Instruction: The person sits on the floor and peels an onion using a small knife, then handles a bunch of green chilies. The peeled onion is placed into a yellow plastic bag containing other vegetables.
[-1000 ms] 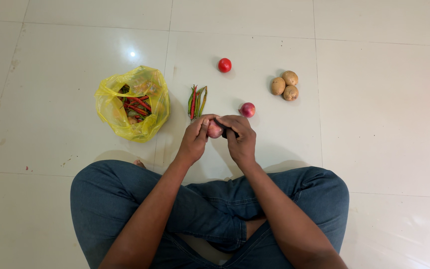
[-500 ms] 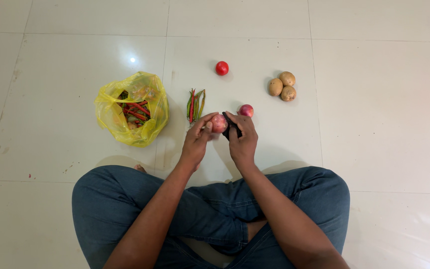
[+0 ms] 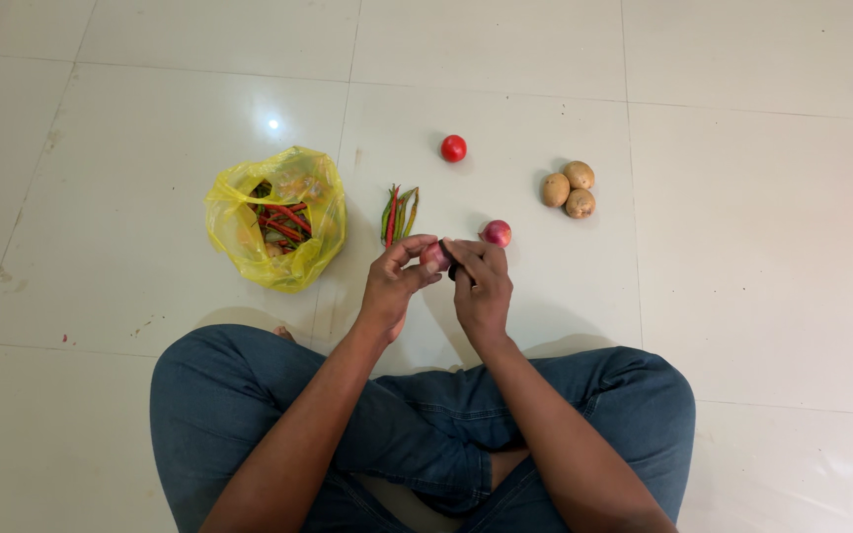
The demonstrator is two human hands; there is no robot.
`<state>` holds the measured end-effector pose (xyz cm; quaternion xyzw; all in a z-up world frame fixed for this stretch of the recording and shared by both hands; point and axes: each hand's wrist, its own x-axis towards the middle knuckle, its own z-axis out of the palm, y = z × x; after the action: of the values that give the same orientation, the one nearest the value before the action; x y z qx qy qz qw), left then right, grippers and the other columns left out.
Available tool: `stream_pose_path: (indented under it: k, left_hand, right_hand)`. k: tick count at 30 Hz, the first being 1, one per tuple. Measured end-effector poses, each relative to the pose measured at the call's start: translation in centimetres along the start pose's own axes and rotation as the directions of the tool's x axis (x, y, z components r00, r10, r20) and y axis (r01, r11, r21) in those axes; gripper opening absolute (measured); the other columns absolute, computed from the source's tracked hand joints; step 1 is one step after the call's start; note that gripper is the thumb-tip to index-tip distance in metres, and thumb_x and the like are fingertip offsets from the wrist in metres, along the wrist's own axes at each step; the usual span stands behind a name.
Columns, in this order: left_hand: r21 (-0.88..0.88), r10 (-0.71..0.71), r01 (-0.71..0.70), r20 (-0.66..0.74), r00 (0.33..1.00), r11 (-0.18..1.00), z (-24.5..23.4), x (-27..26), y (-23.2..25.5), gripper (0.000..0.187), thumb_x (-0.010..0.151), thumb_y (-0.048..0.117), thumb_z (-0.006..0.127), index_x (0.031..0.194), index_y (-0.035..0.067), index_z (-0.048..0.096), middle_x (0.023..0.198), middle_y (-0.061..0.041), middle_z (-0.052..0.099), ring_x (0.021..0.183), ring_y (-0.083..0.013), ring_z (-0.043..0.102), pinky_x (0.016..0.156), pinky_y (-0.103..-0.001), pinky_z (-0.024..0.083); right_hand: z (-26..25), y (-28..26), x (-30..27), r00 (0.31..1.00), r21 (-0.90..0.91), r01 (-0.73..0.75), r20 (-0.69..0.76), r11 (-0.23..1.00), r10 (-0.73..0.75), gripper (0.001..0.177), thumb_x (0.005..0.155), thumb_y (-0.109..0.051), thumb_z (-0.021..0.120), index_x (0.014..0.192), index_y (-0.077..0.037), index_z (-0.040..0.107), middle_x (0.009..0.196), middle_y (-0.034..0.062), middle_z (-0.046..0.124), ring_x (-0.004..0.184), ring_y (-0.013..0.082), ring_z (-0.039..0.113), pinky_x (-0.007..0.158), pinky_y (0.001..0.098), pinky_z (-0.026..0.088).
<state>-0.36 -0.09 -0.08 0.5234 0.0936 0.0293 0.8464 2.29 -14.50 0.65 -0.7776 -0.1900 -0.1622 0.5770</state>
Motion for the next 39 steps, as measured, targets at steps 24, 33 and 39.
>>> stream_pose_path:
  k: [24, 33, 39]
  left_hand:
    - [0.900, 0.225, -0.165, 0.077, 0.971, 0.403, 0.9, 3.0, -6.3, 0.056, 0.073, 0.012, 0.086, 0.123, 0.009, 0.060, 0.114, -0.012, 0.062, 0.103, -0.0302, 0.063, 0.089, -0.041, 0.053]
    - [0.952, 0.349, -0.138, 0.036, 0.936, 0.273, 4.4, 6.4, -11.3, 0.070, 0.077, 0.020, 0.087, 0.135, 0.009, 0.049, 0.122, -0.015, 0.054, 0.111, -0.0359, 0.053, 0.090, -0.046, 0.052]
    - [0.945, 0.380, -0.161, 0.043, 0.924, 0.286, 3.9, 6.6, -12.5, 0.076, 0.081, 0.026, 0.085, 0.144, 0.010, 0.045, 0.129, -0.015, 0.054, 0.116, -0.0363, 0.054, 0.097, -0.048, 0.051]
  right_hand:
    - [-14.6, 0.8, 8.0, 0.903, 0.396, -0.274, -0.206, 0.876, 0.376, 0.026, 0.094, 0.013, 0.054, 0.106, 0.001, 0.074, 0.100, 0.0056, 0.073, 0.083, 0.0091, 0.066, 0.072, 0.0235, 0.055]
    - [-14.9, 1.8, 8.2, 0.884, 0.466, -0.300, -0.192, 0.832, 0.426, 0.024, 0.093, 0.011, 0.057, 0.106, 0.001, 0.074, 0.094, 0.0050, 0.072, 0.077, 0.0071, 0.062, 0.062, 0.0215, 0.048]
    - [-14.4, 2.2, 8.1, 0.888, 0.455, -0.314, -0.171, 0.833, 0.428, 0.020, 0.093, 0.009, 0.061, 0.105, 0.000, 0.074, 0.093, 0.0048, 0.071, 0.070, 0.0070, 0.058, 0.056, 0.0215, 0.044]
